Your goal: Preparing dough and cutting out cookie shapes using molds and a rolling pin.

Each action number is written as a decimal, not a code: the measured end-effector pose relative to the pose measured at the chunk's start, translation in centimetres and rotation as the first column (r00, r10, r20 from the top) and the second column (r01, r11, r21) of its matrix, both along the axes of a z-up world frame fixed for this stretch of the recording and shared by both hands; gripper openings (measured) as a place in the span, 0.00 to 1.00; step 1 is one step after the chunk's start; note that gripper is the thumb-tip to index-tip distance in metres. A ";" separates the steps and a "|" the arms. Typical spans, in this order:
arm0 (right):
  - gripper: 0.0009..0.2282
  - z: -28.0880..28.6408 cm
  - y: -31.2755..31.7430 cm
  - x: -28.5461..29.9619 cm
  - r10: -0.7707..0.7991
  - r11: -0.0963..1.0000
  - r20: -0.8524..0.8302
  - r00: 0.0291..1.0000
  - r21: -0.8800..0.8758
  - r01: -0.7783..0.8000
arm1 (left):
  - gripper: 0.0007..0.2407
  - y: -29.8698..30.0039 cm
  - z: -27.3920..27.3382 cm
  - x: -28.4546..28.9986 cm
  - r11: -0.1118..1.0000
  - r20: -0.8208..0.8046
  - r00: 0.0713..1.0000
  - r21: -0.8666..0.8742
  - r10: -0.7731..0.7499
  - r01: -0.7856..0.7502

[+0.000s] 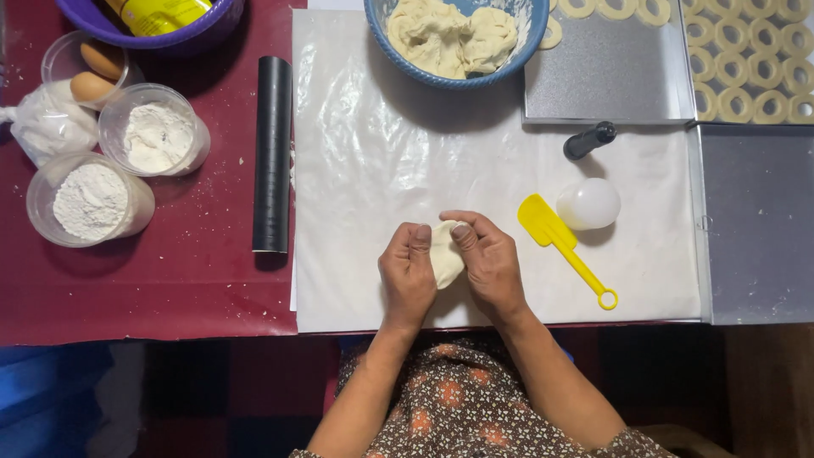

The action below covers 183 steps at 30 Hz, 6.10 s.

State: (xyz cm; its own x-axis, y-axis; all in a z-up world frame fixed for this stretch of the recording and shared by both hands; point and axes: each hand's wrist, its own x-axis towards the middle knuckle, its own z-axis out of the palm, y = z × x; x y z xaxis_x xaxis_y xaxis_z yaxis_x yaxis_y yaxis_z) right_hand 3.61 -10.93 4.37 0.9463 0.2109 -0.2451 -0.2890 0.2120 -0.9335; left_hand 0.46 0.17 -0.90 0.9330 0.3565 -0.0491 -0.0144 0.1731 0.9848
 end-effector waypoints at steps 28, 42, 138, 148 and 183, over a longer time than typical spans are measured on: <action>0.08 -3.4 0.0 0.1 -0.040 0.984 0.147 0.988 -0.164 0.065 | 0.17 2.6 -0.4 1.0 0.979 -0.015 0.983 -0.096 -0.181 0.179; 0.09 -2.5 0.8 0.1 -0.078 0.979 0.134 0.988 -0.175 0.101 | 0.16 2.4 -0.7 1.0 0.991 0.039 0.997 0.114 0.061 -0.065; 0.21 -0.6 0.6 8.1 0.560 0.341 0.569 0.603 -0.821 0.458 | 0.23 10.4 3.7 7.6 0.120 -0.249 0.949 0.954 -0.192 0.274; 0.30 -2.2 -0.6 4.4 0.575 0.194 0.455 0.680 -0.883 0.428 | 0.30 8.9 1.9 3.5 0.038 -0.134 0.990 0.990 -0.049 0.136; 0.19 2.4 -3.2 -3.7 0.594 0.342 0.400 0.698 -0.911 0.231 | 0.17 11.4 6.2 2.5 0.090 -0.037 0.844 0.991 -0.535 0.101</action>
